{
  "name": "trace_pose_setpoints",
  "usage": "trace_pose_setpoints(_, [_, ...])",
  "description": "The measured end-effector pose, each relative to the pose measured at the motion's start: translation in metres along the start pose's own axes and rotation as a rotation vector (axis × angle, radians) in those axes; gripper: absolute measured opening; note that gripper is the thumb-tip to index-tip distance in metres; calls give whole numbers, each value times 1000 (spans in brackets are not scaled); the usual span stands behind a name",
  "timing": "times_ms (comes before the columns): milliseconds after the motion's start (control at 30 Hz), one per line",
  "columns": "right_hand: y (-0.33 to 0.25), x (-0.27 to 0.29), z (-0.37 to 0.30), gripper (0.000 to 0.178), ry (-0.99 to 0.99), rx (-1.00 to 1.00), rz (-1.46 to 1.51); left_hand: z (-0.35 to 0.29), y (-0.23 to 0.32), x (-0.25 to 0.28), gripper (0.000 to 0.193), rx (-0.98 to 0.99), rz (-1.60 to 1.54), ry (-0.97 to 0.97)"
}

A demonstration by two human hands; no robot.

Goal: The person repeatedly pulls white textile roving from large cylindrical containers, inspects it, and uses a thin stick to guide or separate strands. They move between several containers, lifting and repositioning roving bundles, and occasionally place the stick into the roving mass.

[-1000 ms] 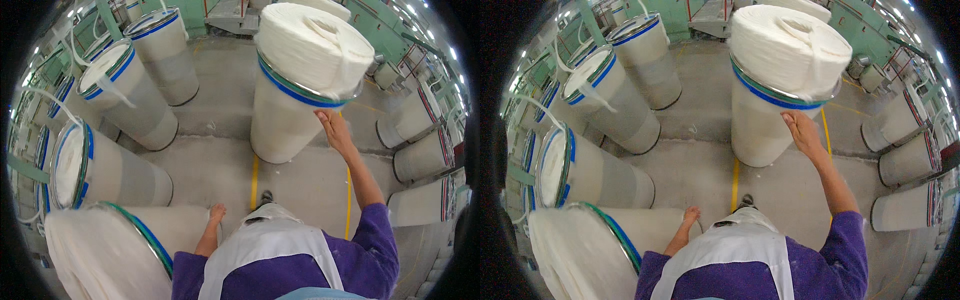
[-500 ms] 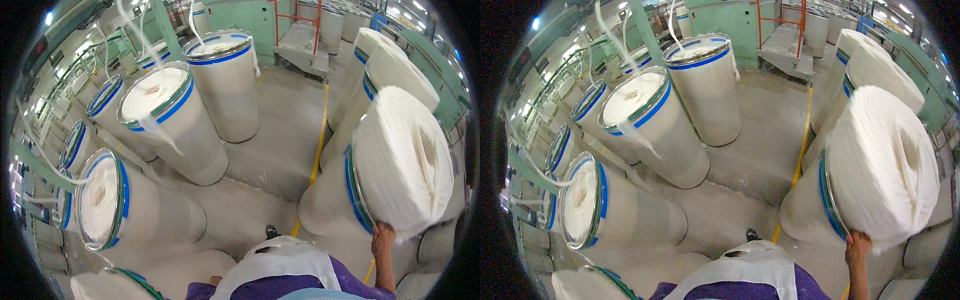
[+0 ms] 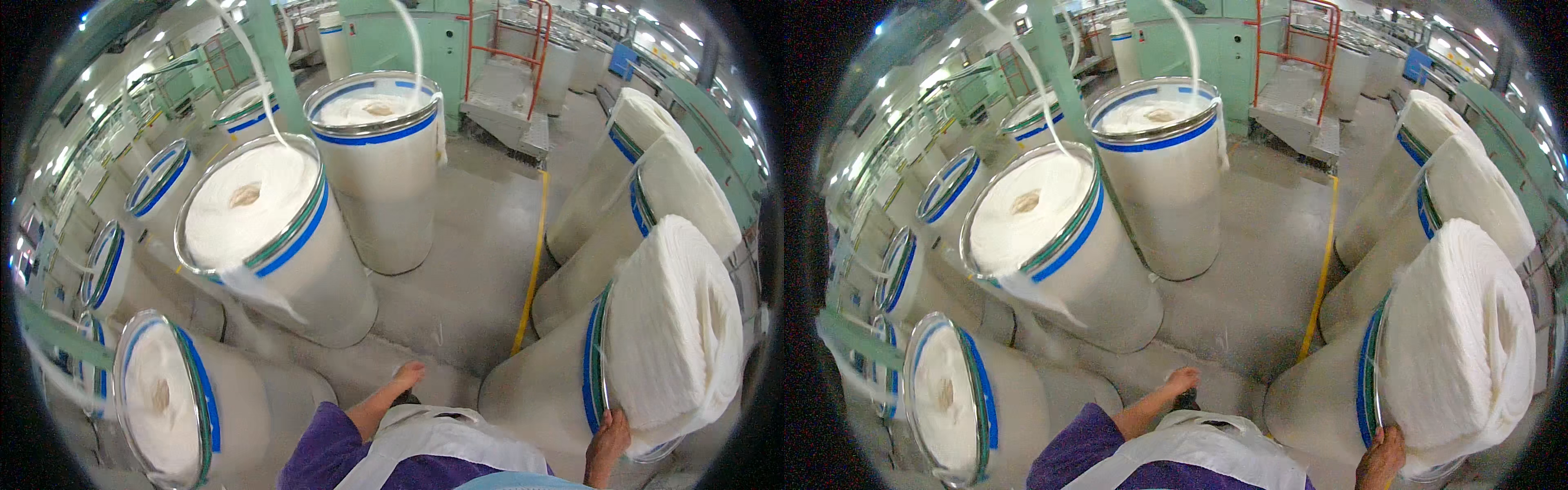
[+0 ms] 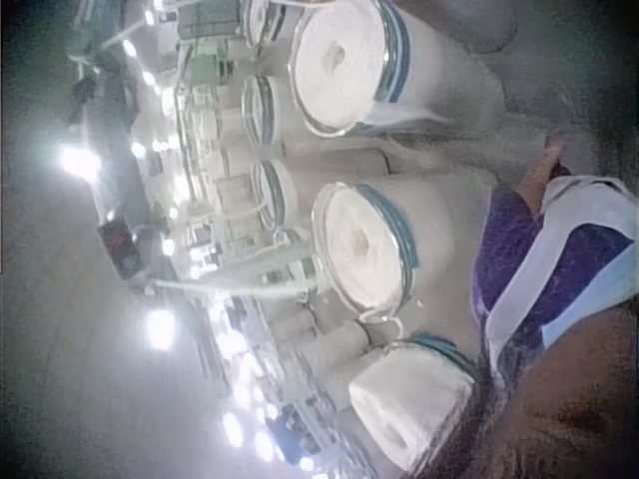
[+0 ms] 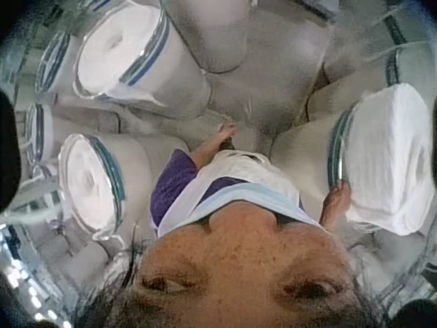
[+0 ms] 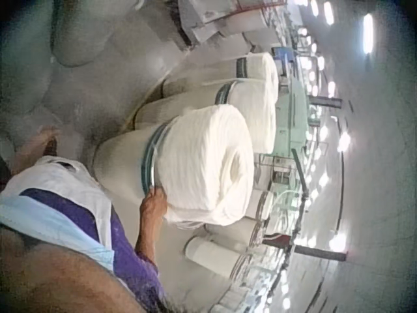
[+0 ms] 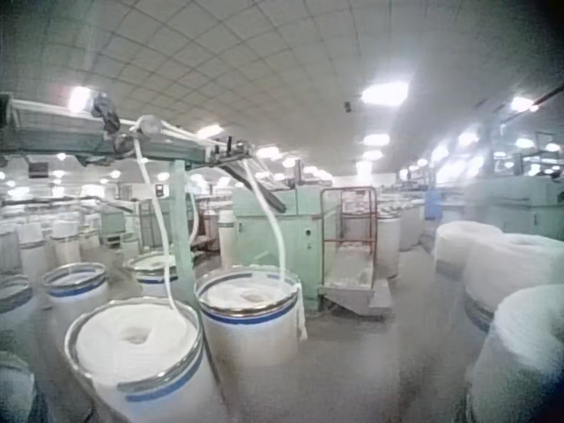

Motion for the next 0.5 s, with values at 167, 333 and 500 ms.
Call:
trace_pose_setpoints(167, [-65, -13, 14, 22, -4, -230, 33, 14, 219, -32, 49, -348, 455, -262])
trace_pose_setpoints(333, [-121, -24, 26, 26, 38, -311, 69, -11, 381, -129, 55, -656, 289, -550])
trace_pose_setpoints(500, [-167, -38, 49, 48, -94, -345, 196, -26, 456, -209, 44, -815, 244, -698])
Point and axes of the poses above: each hand's wrist, its own z-axis towards the middle knuckle, its own x-axis out of the back of the hand, y = z × x, the point moved 7 cm from there along z, towards the middle knuckle, and after that the axes turned 13 degrees about -y, right-handed, at the moved point
